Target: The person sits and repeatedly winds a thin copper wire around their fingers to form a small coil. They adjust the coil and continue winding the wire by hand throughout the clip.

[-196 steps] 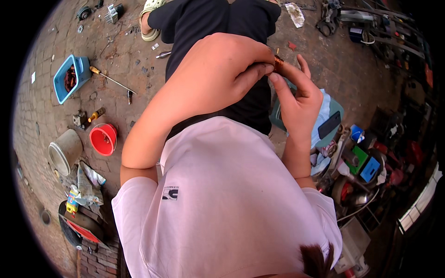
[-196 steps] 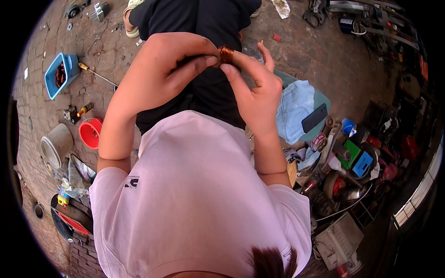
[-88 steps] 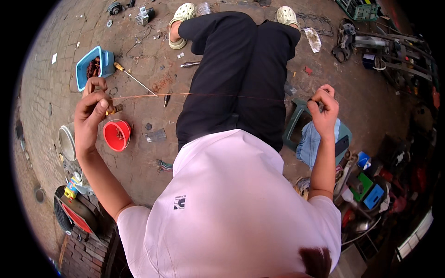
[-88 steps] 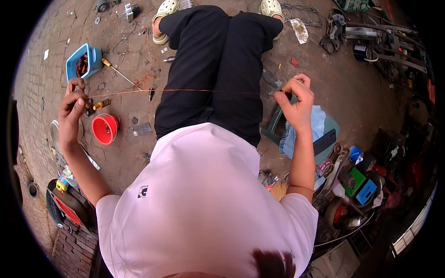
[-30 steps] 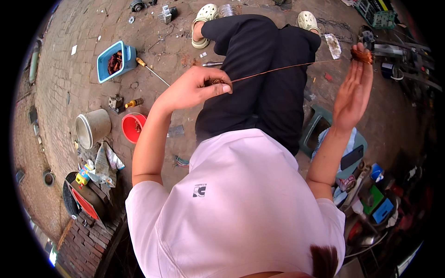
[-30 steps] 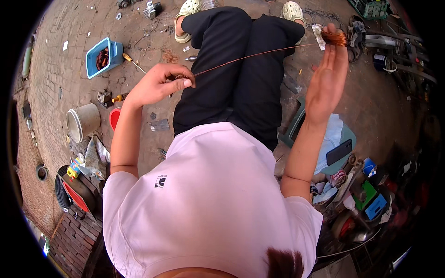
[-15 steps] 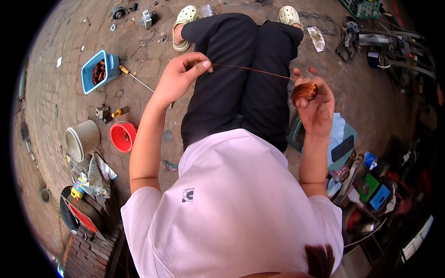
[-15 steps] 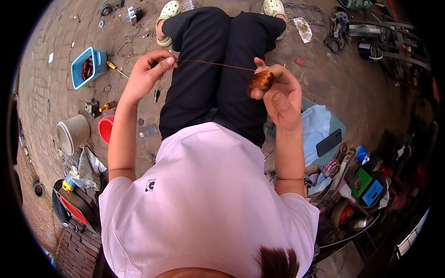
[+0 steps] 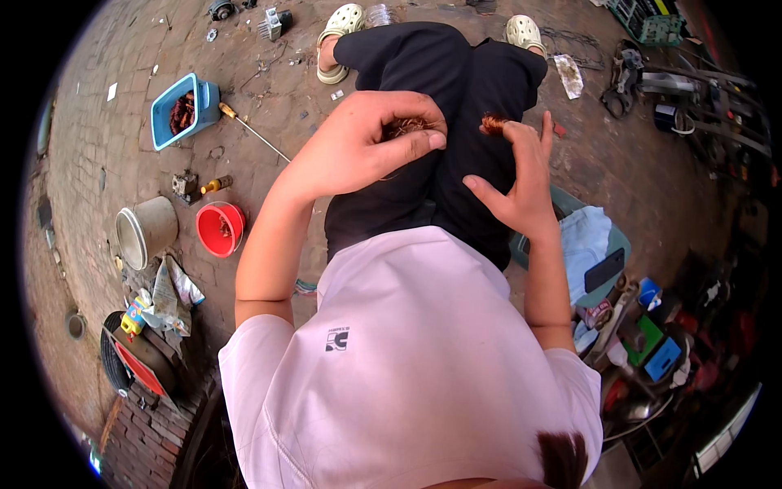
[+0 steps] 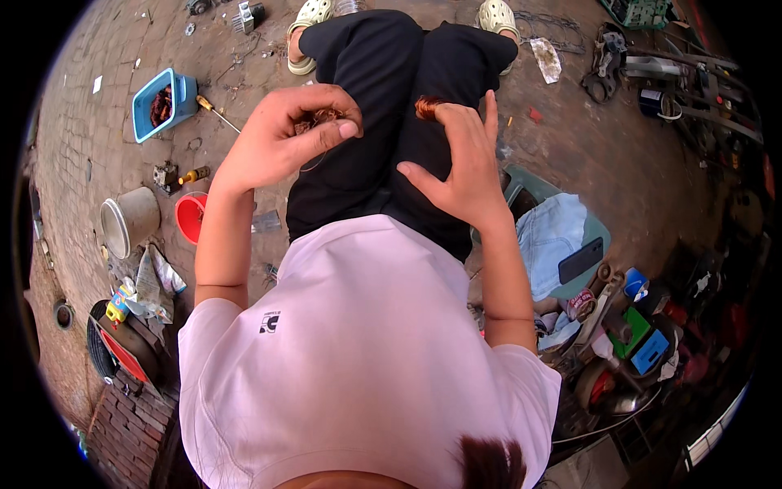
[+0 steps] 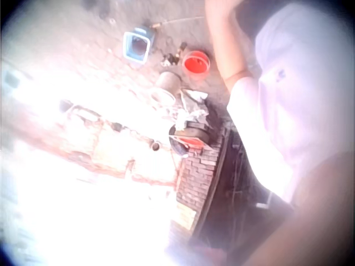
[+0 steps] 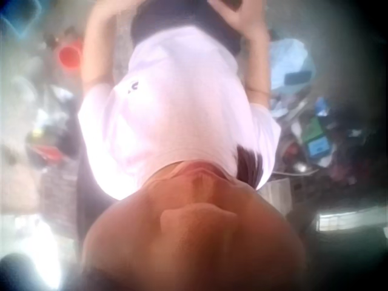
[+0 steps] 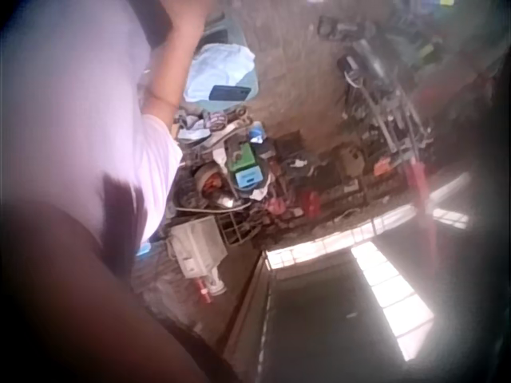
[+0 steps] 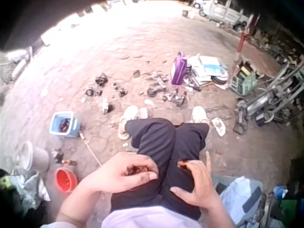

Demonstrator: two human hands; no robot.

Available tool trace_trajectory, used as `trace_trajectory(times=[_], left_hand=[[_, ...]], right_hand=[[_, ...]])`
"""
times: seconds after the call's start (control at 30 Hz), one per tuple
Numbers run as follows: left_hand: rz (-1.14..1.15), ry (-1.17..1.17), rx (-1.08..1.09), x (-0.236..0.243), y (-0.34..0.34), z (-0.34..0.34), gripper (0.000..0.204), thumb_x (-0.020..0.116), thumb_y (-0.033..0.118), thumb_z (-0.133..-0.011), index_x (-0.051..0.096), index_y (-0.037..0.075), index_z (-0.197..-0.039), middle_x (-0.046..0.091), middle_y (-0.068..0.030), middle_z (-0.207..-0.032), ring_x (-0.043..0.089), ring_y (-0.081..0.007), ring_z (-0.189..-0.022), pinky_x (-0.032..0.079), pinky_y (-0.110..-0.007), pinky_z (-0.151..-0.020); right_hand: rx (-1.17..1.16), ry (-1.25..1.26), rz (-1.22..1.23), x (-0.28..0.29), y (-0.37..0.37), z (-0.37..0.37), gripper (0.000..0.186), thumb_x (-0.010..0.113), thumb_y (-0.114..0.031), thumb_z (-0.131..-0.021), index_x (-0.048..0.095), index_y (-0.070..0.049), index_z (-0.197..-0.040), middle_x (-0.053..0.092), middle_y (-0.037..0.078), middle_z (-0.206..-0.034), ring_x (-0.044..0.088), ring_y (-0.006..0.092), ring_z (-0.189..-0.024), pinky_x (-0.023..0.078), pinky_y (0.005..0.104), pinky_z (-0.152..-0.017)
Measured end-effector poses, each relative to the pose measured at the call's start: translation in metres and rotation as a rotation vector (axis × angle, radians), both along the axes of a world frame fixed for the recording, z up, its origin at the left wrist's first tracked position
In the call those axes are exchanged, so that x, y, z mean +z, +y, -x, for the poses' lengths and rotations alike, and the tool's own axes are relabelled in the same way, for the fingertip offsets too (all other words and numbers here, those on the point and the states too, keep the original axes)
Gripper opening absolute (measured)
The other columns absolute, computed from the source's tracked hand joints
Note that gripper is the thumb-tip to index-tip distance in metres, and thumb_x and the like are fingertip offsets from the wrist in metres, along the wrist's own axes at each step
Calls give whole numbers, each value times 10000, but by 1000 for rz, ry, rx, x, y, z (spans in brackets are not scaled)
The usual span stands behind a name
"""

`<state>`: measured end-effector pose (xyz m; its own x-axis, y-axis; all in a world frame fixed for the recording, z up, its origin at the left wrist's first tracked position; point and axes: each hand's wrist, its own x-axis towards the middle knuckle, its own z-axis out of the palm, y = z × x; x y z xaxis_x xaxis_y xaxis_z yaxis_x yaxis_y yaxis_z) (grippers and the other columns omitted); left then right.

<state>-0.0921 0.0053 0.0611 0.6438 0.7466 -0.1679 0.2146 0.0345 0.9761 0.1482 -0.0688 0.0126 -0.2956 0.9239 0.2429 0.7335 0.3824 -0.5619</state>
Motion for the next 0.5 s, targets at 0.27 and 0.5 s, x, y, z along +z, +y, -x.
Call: trace_trajectory(times=[0.27, 0.5], left_hand=[[1, -109, -93, -33, 10, -22, 194, 656, 120, -859, 625, 1, -1009, 603, 3, -810, 532, -56, -710, 449, -218, -657], [34, -56, -150, -31, 5, -26, 197, 603, 110, -899, 617, -29, -1037, 569, -3, -729, 506, -49, -624, 417, -211, -576]], right_hand=[[199, 1470, 247, 4, -5, 6, 858, 582, -615, -807, 389, 25, -1345, 548, 185, -1213, 505, 314, -1178, -11, 478, -1160], [-123, -21, -277, 1, 13, 7, 658, 630, -124, -814, 327, 14, -1382, 433, 150, -1406, 423, 297, -1291, 47, 571, -1118]])
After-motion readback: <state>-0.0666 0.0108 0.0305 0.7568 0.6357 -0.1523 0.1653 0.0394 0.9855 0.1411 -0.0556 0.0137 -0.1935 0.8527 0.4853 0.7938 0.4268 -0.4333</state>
